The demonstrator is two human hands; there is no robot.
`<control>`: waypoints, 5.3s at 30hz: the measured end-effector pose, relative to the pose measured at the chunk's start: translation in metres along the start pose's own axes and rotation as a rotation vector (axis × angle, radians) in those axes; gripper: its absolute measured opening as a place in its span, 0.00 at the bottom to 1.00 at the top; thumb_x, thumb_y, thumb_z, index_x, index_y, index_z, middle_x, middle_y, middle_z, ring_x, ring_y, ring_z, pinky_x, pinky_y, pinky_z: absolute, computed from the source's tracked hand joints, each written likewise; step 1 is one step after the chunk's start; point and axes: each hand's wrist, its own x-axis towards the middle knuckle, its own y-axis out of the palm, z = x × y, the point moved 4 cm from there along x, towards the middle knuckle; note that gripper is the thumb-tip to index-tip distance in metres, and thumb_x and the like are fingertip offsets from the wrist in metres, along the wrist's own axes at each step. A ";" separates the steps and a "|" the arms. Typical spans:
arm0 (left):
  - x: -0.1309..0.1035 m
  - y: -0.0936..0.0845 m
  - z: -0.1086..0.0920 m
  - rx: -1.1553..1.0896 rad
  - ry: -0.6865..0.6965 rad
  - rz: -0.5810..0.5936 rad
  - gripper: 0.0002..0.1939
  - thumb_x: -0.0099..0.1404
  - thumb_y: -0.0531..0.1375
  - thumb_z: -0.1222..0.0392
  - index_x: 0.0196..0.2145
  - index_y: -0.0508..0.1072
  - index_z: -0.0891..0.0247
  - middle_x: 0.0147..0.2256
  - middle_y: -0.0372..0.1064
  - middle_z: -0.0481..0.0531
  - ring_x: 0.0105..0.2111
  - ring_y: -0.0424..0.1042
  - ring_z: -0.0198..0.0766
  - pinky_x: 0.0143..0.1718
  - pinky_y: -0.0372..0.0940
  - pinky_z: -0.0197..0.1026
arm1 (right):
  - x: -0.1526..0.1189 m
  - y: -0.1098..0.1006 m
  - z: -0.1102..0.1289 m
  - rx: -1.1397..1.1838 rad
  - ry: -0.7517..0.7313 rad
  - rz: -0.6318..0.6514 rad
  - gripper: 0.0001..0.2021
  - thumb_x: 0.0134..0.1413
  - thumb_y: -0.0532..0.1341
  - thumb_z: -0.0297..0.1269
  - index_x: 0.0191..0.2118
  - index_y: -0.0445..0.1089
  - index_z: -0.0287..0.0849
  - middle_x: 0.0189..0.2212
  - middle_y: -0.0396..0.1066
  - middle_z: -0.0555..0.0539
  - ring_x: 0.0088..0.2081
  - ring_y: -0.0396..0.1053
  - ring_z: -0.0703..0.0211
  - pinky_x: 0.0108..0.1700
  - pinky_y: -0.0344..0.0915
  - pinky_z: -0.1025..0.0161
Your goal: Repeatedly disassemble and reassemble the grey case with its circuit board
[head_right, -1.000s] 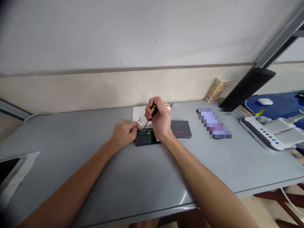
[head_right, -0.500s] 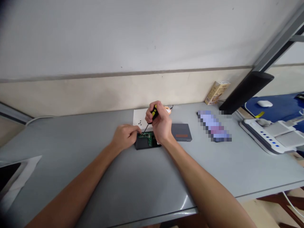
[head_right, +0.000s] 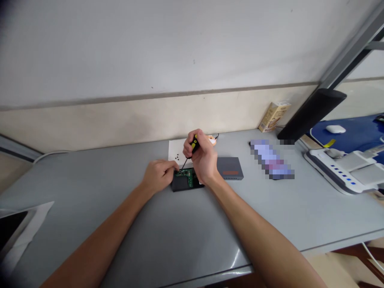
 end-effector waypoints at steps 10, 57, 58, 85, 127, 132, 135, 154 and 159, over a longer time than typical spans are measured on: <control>-0.001 0.001 0.000 0.016 -0.012 0.021 0.16 0.60 0.53 0.70 0.29 0.80 0.58 0.25 0.77 0.49 0.26 0.73 0.38 0.31 0.63 0.38 | -0.001 0.002 0.001 -0.013 -0.011 0.000 0.17 0.65 0.57 0.53 0.31 0.61 0.47 0.23 0.51 0.52 0.25 0.51 0.61 0.28 0.57 0.62; 0.001 0.003 -0.001 -0.006 -0.150 0.127 0.16 0.62 0.52 0.69 0.31 0.80 0.59 0.30 0.79 0.50 0.27 0.71 0.39 0.32 0.57 0.39 | 0.009 0.032 -0.017 -0.182 -0.094 0.269 0.18 0.68 0.55 0.54 0.36 0.67 0.45 0.31 0.62 0.49 0.29 0.59 0.64 0.31 0.58 0.63; 0.000 0.002 -0.002 -0.013 -0.151 0.127 0.16 0.62 0.52 0.68 0.31 0.80 0.59 0.29 0.78 0.50 0.26 0.70 0.39 0.31 0.57 0.39 | 0.010 0.030 -0.016 -0.158 -0.100 0.238 0.18 0.68 0.55 0.55 0.37 0.67 0.45 0.29 0.61 0.50 0.27 0.58 0.64 0.30 0.58 0.64; 0.002 0.002 -0.004 -0.044 -0.180 0.135 0.16 0.62 0.52 0.69 0.30 0.79 0.58 0.26 0.76 0.48 0.24 0.68 0.38 0.31 0.56 0.39 | 0.015 0.005 -0.008 -0.088 -0.039 0.047 0.22 0.64 0.53 0.63 0.35 0.62 0.48 0.25 0.57 0.52 0.24 0.55 0.62 0.25 0.59 0.63; 0.006 0.002 -0.003 -0.032 -0.126 0.106 0.16 0.60 0.52 0.70 0.27 0.78 0.59 0.22 0.73 0.49 0.22 0.67 0.38 0.29 0.56 0.40 | 0.025 -0.014 -0.006 -0.090 0.000 0.038 0.19 0.62 0.58 0.60 0.37 0.63 0.48 0.29 0.66 0.50 0.28 0.64 0.61 0.29 0.64 0.62; 0.007 0.002 -0.002 -0.008 -0.124 0.109 0.16 0.60 0.51 0.69 0.27 0.78 0.59 0.21 0.72 0.49 0.22 0.67 0.38 0.28 0.56 0.40 | 0.019 -0.002 -0.007 -0.073 0.001 -0.018 0.24 0.59 0.56 0.66 0.35 0.57 0.49 0.25 0.62 0.53 0.24 0.60 0.62 0.26 0.61 0.62; 0.007 0.003 -0.002 -0.010 -0.117 0.107 0.16 0.60 0.52 0.69 0.27 0.78 0.60 0.22 0.73 0.49 0.22 0.66 0.38 0.29 0.55 0.40 | 0.017 0.003 -0.007 -0.077 -0.031 -0.024 0.26 0.58 0.57 0.68 0.33 0.54 0.49 0.24 0.60 0.54 0.22 0.58 0.64 0.24 0.59 0.63; 0.007 0.004 -0.004 0.047 -0.086 0.086 0.16 0.61 0.51 0.68 0.27 0.78 0.60 0.25 0.76 0.51 0.24 0.69 0.39 0.29 0.55 0.40 | 0.015 0.000 -0.004 -0.078 0.018 0.025 0.26 0.60 0.54 0.69 0.32 0.59 0.48 0.20 0.54 0.54 0.20 0.55 0.63 0.22 0.57 0.63; 0.008 0.005 -0.004 0.071 -0.088 0.101 0.15 0.61 0.51 0.67 0.27 0.78 0.61 0.25 0.75 0.52 0.24 0.69 0.41 0.29 0.54 0.41 | 0.012 0.006 0.002 -0.032 -0.024 0.014 0.26 0.61 0.55 0.67 0.30 0.55 0.48 0.19 0.49 0.56 0.18 0.49 0.65 0.20 0.52 0.64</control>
